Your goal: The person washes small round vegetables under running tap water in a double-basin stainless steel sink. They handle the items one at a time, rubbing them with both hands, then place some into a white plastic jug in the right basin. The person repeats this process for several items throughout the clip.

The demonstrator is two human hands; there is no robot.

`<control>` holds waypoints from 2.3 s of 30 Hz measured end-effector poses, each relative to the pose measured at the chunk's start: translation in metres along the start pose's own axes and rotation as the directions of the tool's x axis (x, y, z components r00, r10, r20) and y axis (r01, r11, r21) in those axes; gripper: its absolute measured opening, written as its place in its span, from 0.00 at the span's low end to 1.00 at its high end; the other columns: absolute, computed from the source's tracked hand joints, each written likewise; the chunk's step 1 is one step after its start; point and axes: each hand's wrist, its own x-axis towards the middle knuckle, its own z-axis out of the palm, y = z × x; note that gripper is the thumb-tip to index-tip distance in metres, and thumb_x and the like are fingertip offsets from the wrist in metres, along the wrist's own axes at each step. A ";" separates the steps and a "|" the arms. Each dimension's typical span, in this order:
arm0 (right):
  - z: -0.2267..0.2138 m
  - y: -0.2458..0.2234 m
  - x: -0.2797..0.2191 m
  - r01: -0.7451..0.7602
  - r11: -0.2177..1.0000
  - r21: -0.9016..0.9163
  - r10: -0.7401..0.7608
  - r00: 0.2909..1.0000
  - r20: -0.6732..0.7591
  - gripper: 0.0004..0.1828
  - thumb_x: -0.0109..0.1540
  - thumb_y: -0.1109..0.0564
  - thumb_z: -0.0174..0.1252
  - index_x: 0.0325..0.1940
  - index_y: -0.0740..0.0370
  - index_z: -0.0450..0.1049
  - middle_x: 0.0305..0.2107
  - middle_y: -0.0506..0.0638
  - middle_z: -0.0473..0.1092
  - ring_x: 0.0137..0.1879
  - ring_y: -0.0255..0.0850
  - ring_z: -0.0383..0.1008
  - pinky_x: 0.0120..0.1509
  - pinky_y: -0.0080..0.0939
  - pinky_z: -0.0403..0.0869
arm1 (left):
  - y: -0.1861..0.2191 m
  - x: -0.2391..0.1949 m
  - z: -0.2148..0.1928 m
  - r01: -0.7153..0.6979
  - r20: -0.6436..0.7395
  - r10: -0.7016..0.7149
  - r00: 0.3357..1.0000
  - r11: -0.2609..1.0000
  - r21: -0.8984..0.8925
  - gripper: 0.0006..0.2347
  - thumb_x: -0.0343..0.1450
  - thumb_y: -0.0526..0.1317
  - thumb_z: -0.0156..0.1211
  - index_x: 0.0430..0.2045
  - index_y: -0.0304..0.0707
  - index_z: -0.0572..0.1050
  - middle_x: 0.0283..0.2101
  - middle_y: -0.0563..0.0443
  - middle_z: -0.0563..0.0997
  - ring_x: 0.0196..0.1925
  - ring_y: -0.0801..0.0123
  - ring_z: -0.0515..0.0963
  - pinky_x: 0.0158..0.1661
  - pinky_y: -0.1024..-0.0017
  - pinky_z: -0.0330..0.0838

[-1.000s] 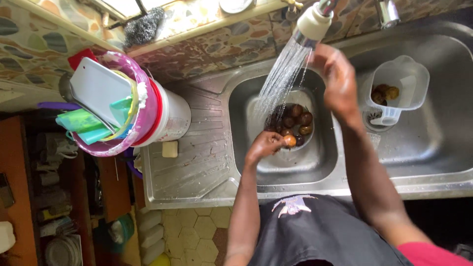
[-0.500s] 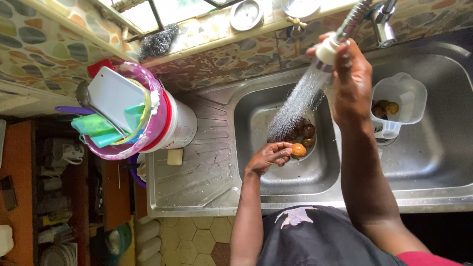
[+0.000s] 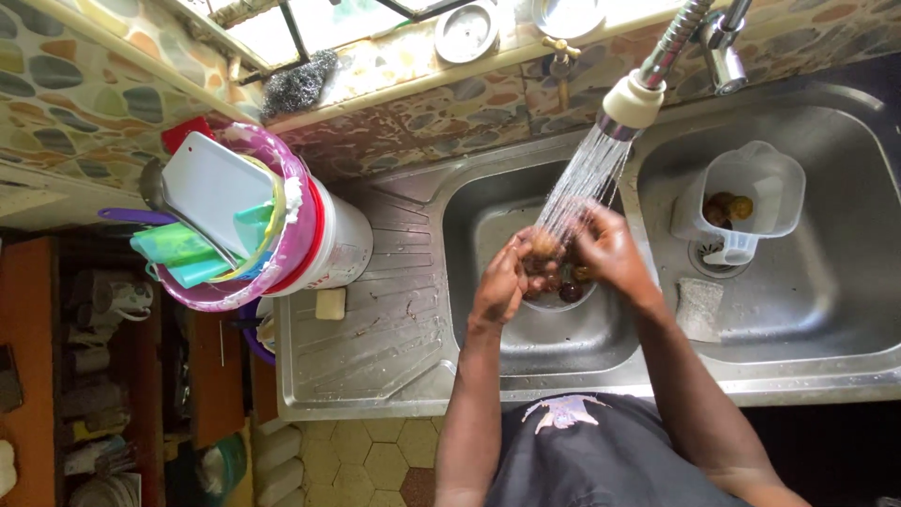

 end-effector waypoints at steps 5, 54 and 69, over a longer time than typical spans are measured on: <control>0.043 0.065 -0.016 -0.312 0.876 0.368 0.296 0.950 0.101 0.19 0.82 0.52 0.48 0.70 0.63 0.78 0.45 0.59 0.82 0.34 0.36 0.81 0.39 0.55 0.91 | 0.000 0.007 0.036 -0.226 -0.090 0.268 0.959 0.918 0.327 0.17 0.87 0.44 0.57 0.71 0.40 0.72 0.54 0.36 0.83 0.46 0.63 0.83 0.38 0.72 0.76; 0.061 0.022 -0.019 0.013 0.996 0.083 -0.005 0.995 -0.099 0.28 0.81 0.58 0.42 0.40 0.67 0.87 0.33 0.59 0.82 0.44 0.41 0.78 0.57 0.55 0.80 | 0.021 -0.025 0.083 -0.121 -0.274 0.380 0.884 0.750 0.650 0.32 0.90 0.59 0.40 0.51 0.24 0.87 0.53 0.23 0.88 0.62 0.44 0.86 0.66 0.44 0.75; 0.050 0.006 -0.025 0.063 0.997 0.032 -0.060 0.994 -0.095 0.24 0.82 0.45 0.52 0.68 0.66 0.81 0.55 0.64 0.79 0.61 0.50 0.79 0.71 0.59 0.75 | -0.019 0.004 0.056 -0.155 -0.263 0.329 0.907 0.842 0.517 0.25 0.90 0.54 0.44 0.57 0.32 0.84 0.55 0.34 0.86 0.62 0.53 0.82 0.68 0.46 0.74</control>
